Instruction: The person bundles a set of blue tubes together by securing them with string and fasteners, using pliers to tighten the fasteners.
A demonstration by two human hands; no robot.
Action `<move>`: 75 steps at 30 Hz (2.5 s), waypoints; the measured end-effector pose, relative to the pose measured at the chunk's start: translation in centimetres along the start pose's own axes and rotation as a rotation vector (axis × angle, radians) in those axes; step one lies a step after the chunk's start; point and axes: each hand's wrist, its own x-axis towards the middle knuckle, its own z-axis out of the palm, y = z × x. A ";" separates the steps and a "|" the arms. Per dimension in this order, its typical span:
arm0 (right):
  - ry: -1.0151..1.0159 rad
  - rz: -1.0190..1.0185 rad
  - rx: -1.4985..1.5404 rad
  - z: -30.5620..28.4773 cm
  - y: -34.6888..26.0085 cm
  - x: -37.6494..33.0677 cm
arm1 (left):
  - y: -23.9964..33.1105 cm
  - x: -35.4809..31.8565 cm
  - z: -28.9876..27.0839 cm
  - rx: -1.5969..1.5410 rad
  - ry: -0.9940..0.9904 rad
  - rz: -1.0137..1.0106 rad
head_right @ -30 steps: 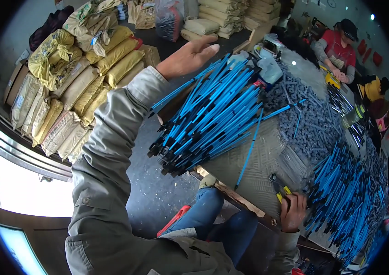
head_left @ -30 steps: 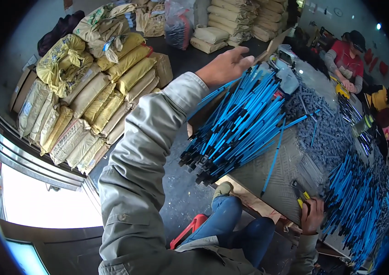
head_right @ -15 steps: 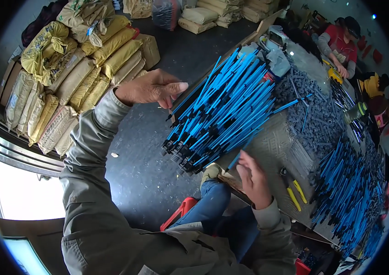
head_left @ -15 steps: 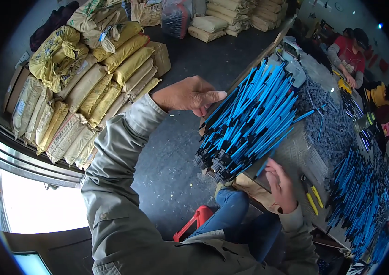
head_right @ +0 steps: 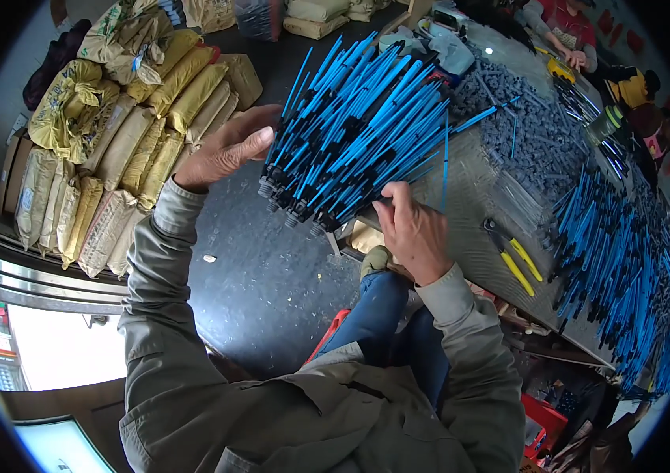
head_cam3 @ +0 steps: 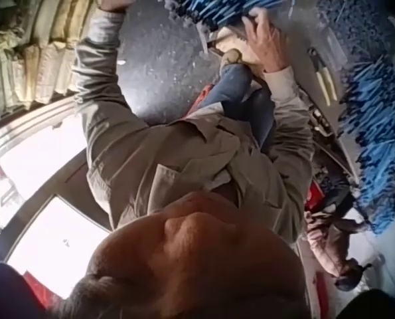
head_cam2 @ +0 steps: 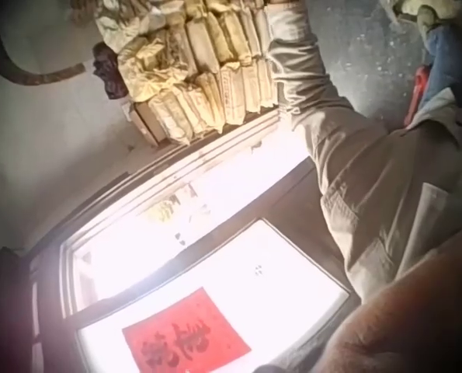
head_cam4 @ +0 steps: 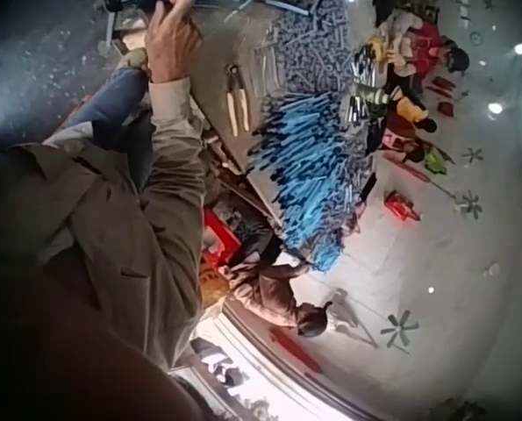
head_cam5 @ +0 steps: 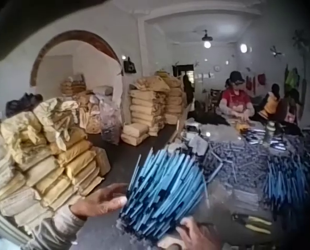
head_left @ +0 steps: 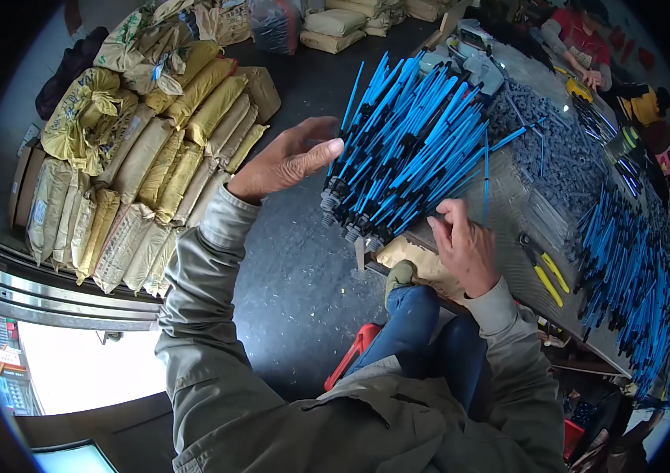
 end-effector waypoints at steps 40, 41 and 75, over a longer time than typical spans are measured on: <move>0.120 0.713 0.294 4.0 5.1 -37.3 | -4.0 -3.1 14.2 0.441 1.346 0.460; 0.150 0.705 0.324 4.3 5.2 -37.1 | -3.6 -3.2 13.9 0.453 1.350 0.443; 1.343 1.077 0.865 7.0 39.3 -47.7 | -1.0 1.9 37.7 0.948 0.249 1.007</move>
